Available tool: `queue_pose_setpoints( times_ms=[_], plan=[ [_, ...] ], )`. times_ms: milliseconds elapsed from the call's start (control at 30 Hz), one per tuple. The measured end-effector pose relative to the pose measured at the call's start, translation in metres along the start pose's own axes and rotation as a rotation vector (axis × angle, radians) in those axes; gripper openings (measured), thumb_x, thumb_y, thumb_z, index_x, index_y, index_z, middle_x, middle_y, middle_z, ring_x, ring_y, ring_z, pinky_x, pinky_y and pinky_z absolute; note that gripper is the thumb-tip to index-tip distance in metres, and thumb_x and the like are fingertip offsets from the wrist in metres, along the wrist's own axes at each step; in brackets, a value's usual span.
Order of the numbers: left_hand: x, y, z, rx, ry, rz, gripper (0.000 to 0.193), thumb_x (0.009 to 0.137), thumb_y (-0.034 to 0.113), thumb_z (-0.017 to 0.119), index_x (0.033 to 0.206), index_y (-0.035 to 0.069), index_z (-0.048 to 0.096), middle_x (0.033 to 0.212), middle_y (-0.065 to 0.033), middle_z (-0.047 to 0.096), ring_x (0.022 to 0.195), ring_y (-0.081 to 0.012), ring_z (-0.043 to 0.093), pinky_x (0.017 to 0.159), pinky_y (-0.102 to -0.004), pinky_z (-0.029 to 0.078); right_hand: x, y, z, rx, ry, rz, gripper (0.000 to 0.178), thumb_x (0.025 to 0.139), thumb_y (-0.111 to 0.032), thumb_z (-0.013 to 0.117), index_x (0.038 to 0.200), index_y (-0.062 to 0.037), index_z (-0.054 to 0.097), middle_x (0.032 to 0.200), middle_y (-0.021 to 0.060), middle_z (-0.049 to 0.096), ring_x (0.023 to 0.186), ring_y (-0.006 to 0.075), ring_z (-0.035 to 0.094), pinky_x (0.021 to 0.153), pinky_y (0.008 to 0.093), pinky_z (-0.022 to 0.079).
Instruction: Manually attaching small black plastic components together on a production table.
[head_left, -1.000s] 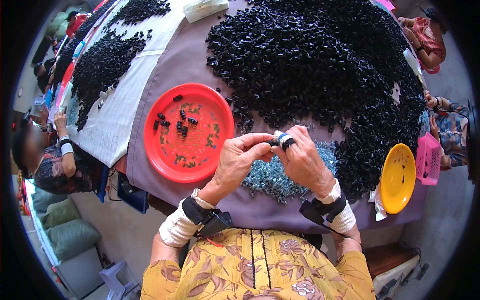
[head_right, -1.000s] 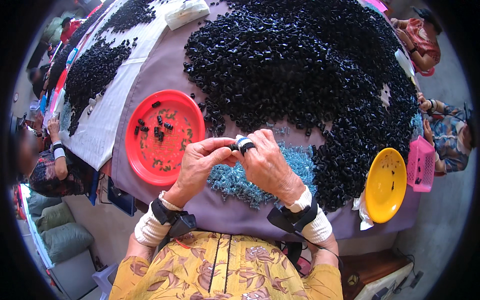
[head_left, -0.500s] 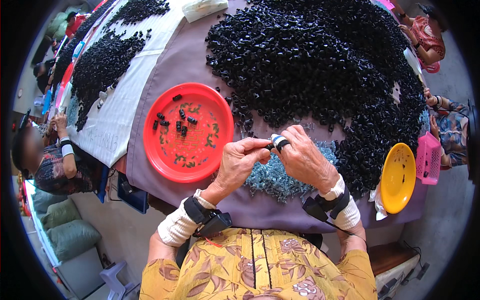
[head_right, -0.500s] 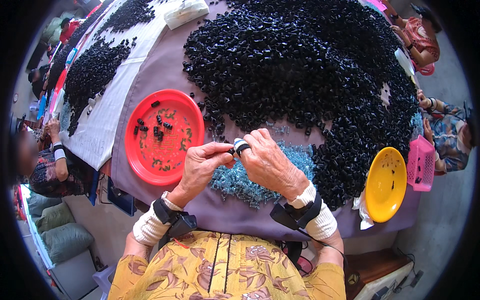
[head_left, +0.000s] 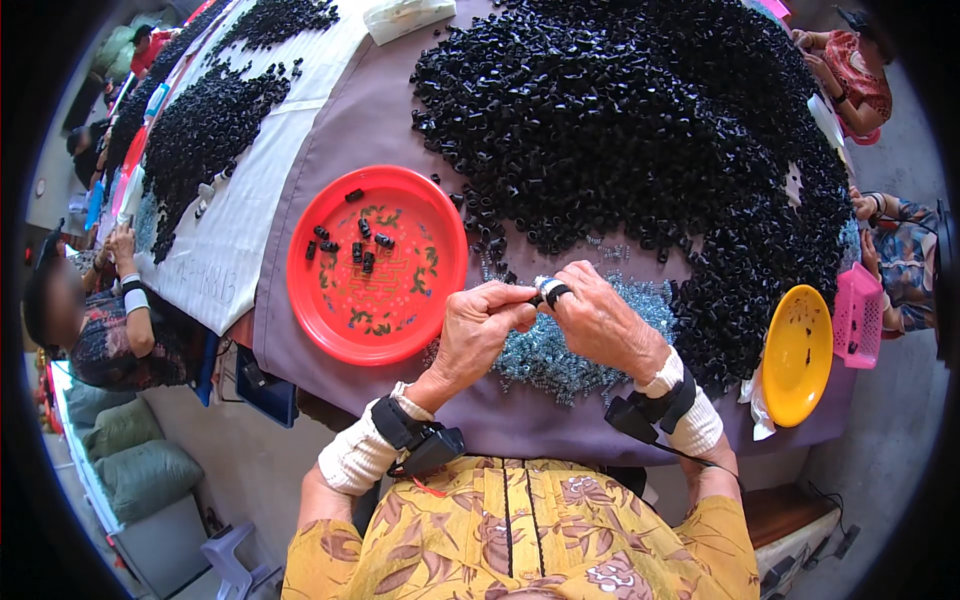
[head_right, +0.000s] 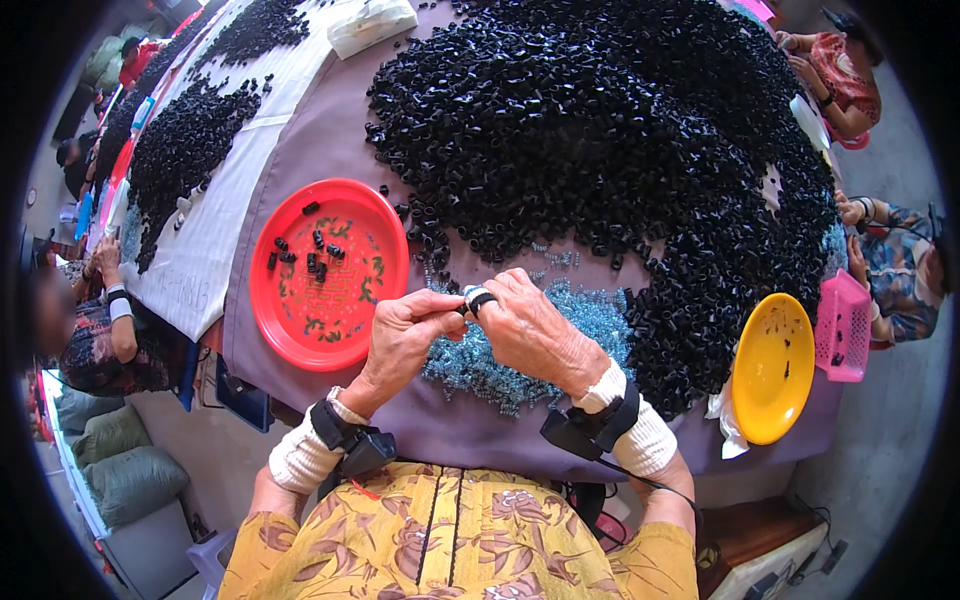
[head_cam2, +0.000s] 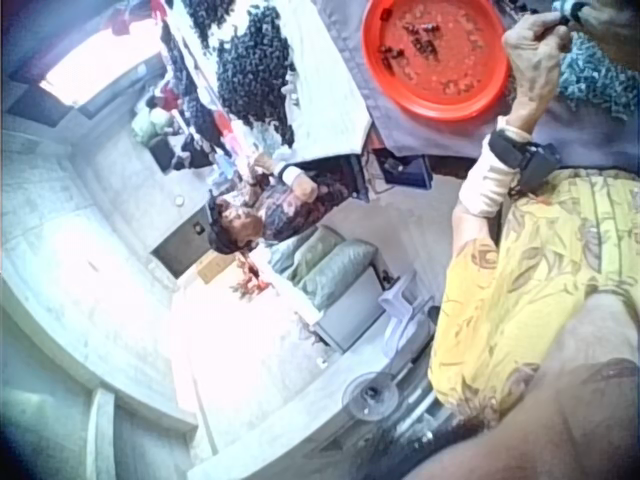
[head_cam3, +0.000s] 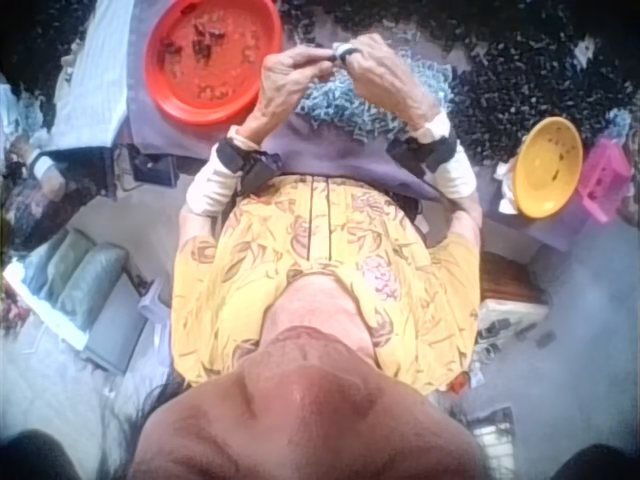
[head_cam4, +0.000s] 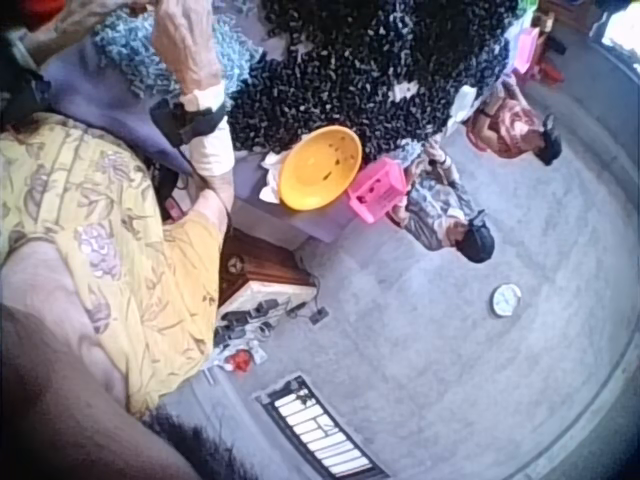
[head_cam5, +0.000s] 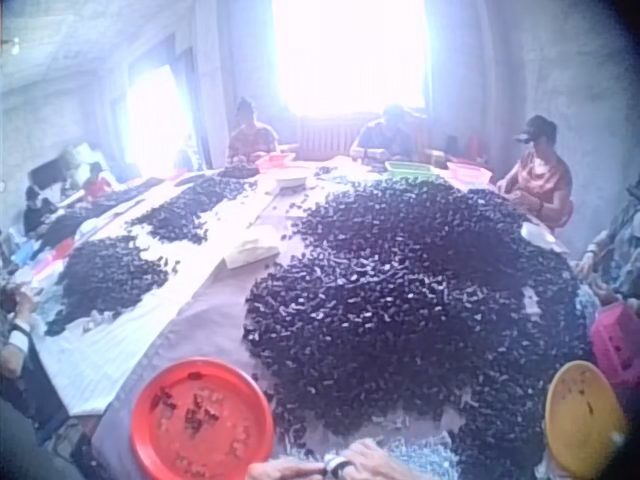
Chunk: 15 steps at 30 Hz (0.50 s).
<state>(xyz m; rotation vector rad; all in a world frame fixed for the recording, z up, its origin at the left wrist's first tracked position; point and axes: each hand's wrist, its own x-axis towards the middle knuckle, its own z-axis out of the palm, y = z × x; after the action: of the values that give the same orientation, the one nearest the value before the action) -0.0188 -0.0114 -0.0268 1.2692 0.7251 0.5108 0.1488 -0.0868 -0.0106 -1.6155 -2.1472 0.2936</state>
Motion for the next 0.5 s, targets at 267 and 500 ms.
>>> queue_pose_setpoints(
  times_ms=[267, 500],
  plan=[
    [0.007, 0.013, 0.007, -0.288, -0.025, -0.146, 0.022, 0.089, 0.009, 0.057, 0.106, -0.004, 0.061, 0.092, -0.0104, 0.066, 0.08, -0.0141, 0.064, 0.075, -0.027, 0.053, 0.012, -0.008, -0.012, -0.118, 0.225, 0.038, 0.027, 0.071, -0.026, 0.07, 0.071, -0.0013, 0.058, 0.071, 0.0096, 0.056, 0.072, 0.0242, 0.053, 0.078, 0.0397, 0.038],
    [0.006, 0.012, 0.0, -0.4, -0.144, -0.284, 0.021, 0.093, 0.016, 0.052, 0.1, -0.003, 0.059, 0.094, -0.0087, 0.064, 0.087, -0.0151, 0.063, 0.082, -0.0311, 0.052, 0.014, -0.002, -0.006, -0.106, 0.347, 0.045, 0.021, 0.064, -0.02, 0.069, 0.061, -0.003, 0.057, 0.064, 0.0077, 0.054, 0.067, 0.0222, 0.053, 0.078, 0.0396, 0.039]
  ],
)
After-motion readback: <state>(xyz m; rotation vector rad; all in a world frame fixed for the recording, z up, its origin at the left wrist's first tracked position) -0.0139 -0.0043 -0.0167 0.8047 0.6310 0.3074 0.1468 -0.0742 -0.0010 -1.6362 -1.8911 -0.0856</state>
